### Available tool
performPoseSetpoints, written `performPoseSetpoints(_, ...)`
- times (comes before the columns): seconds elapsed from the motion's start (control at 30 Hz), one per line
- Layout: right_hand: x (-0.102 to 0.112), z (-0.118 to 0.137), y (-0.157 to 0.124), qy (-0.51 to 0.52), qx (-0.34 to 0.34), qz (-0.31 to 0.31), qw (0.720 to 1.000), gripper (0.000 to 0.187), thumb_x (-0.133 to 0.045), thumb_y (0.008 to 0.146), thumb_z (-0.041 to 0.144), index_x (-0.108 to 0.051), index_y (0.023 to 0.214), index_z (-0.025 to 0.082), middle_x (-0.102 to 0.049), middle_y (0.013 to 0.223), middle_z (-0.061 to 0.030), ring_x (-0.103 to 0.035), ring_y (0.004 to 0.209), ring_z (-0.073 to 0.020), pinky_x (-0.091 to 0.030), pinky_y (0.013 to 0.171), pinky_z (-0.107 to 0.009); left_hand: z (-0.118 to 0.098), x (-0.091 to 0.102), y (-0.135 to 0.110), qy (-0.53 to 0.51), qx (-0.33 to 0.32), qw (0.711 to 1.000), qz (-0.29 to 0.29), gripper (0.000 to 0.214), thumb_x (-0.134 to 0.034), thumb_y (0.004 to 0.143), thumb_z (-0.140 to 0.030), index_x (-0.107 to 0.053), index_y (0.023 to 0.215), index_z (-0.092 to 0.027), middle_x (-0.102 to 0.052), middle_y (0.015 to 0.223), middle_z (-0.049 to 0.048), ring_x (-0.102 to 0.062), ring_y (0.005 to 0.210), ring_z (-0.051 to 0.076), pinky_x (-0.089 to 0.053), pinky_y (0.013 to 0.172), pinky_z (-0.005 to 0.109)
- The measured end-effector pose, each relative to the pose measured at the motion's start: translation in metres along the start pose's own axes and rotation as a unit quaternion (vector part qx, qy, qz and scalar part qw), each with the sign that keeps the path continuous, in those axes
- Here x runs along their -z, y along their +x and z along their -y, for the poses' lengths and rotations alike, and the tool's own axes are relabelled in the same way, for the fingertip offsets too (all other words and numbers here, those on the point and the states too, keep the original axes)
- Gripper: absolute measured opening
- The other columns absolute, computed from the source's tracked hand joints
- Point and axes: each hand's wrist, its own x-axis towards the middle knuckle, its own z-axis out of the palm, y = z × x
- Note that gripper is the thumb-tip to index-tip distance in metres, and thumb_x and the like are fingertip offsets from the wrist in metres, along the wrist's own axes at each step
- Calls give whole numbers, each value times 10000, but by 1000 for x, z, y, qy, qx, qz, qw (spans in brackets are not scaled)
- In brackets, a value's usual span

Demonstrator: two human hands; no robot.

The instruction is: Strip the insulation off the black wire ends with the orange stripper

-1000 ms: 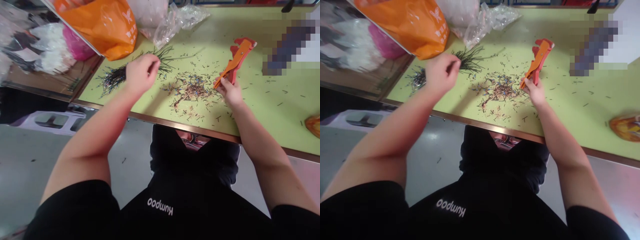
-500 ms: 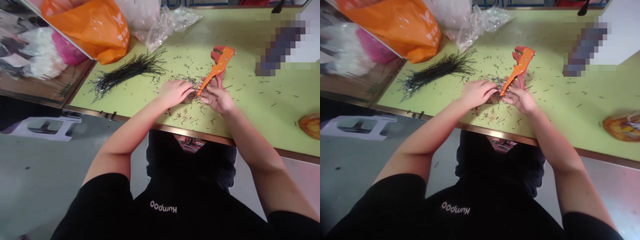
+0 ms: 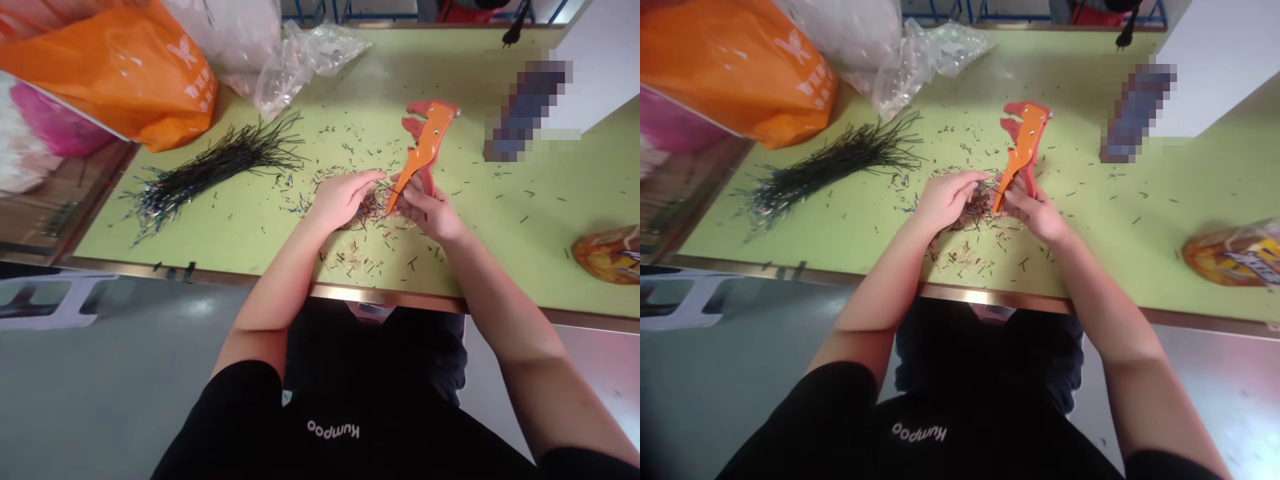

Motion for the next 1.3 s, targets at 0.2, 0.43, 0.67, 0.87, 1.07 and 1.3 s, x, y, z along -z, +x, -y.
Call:
performPoseSetpoints(0.2,-3,0,-4,17,-26,15,999,461,-780,864,529,-686,1230,265,-769,1113,-68,-775,1049,-264,-645,787,-360,13,9,-14,7,16,1000,-4,419,-341,1133,-331,-727,1282,-258,-793,1079,70,-747,1008,237,-577,894,378)
performPoseSetpoints(0.43,-18,1,-6,2,-1,-29,1000,408,-764,890,529,-692,1220,300,-770,1126,-59,-753,1125,-279,-652,835,-391,-21,7,-16,47,2,998,38,321,-496,1114,-428,-681,1270,-218,-761,1126,119,-732,1006,264,-568,774,363)
performPoseSetpoints(0.67,-13,-4,-5,-42,9,-27,999,484,-795,873,624,-686,1224,311,-752,1108,-58,-742,1096,-270,-636,939,-442,-13,-2,-12,70,2,997,-13,355,-452,1128,-443,-761,1092,-271,-789,964,78,-739,965,259,-586,804,398)
performPoseSetpoints(0.87,5,-2,-7,-7,-16,9,1000,580,-802,833,696,-667,1258,325,-725,1064,-41,-724,1013,-251,-640,889,-445,24,8,-12,51,56,985,-153,408,-350,1156,-361,-725,1277,-253,-794,1044,72,-755,1004,226,-588,920,391)
performPoseSetpoints(1.07,5,-1,-2,-9,5,-49,999,383,-902,793,541,-659,941,286,-575,767,22,-588,687,-169,-576,644,-336,43,11,-9,59,68,971,-220,419,-323,1155,-352,-717,1266,-260,-771,1095,82,-740,1005,217,-578,907,364)
performPoseSetpoints(1.3,8,4,-6,88,-46,22,995,422,-795,892,596,-579,805,244,-367,575,83,-316,435,-86,-351,401,-219,49,1,-6,48,68,979,-185,358,-399,1125,-288,-733,1245,-242,-764,1028,74,-726,940,219,-566,851,355)
